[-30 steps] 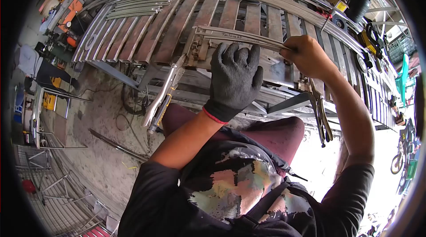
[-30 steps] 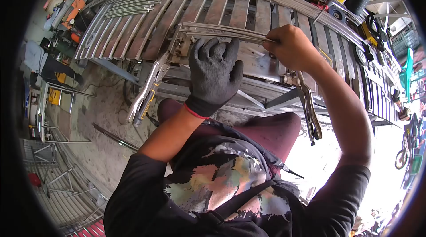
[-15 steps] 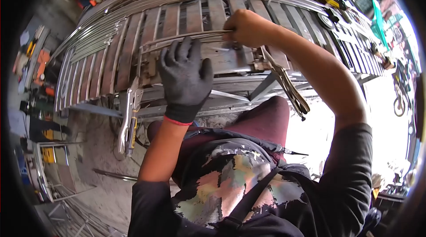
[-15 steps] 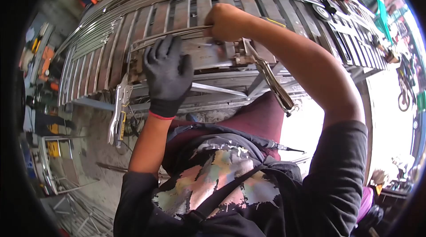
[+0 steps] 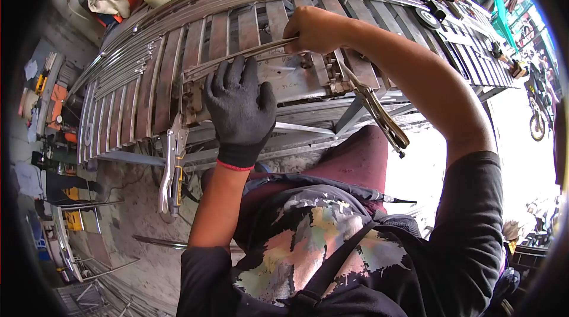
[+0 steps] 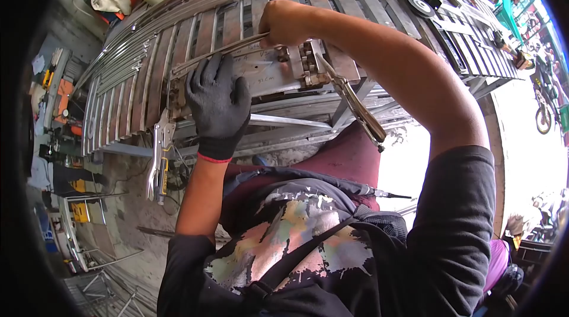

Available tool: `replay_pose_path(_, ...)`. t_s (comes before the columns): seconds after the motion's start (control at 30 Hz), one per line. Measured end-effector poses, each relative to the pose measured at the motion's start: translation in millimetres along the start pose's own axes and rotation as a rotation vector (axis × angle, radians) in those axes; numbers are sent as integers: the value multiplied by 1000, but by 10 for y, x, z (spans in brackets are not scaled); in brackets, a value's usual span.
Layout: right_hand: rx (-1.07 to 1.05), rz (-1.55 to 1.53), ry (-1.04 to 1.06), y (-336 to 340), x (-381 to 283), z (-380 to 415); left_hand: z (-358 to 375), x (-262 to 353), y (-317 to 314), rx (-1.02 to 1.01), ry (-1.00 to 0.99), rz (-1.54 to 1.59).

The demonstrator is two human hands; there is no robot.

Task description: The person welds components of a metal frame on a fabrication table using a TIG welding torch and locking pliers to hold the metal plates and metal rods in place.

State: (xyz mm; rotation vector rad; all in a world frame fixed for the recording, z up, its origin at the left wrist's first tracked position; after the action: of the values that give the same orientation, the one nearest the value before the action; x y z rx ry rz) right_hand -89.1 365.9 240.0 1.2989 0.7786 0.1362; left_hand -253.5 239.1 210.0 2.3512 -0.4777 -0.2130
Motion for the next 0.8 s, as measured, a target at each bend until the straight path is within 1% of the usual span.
replay_pose_path(0.07, 35, 29, 21, 20, 12, -4, -12, 10, 19, -8, 2, 4)
replay_pose_path(0.13, 75, -32, -25, 123, -8, 45, -22, 40, 50, -31, 14, 6)
replay_pose_path(0.23, 136, -77, -78, 235, 61, 33, -42, 131, 12, -21, -34, 101)
replay_pose_path(0.33, 195, -78, -92, 351, 67, 55, -181, 188, -4, 42, -63, 92)
replay_pose_path(0.37, 212, -73, -94, 380, 79, 78, -239, 139, -52, -28, -30, 148)
replay_pose_path(0.4, 275, -35, -30, 391, 115, 81, -307, 92, -92, -97, 3, 207)
replay_pose_path(0.43, 285, -37, -64, 410, 165, 123, -358, 50, -171, -167, 36, 268)
replay_pose_path(0.47, 293, -42, -91, 428, 186, 153, -418, 24, -158, -69, 12, 354)
replay_pose_path(0.57, 277, -48, -125, 471, 163, 163, -490, 20, -287, -17, -95, 140)
replay_pose_path(0.6, 250, -73, -158, 497, 180, 181, -482, 12, -265, -11, -89, 114)
replay_pose_path(0.63, 226, -95, -200, 503, 220, 199, -473, 37, -250, -4, -89, 97)
replay_pose_path(0.8, 374, -142, -180, 613, 360, 372, -436, -8, -270, -17, -45, 152)
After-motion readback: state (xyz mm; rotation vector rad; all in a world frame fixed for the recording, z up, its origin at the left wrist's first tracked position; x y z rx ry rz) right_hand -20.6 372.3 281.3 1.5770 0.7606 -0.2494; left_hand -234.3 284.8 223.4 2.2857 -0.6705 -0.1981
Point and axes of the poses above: each hand's wrist, its own z-axis away from the middle knuckle, its own y-axis out of the back of the hand, x = y × z, the point moved 8 cm from there along -z, towards the middle knuckle, and after that the axes turned 5 degrees about -z, right-handed, at the moved point
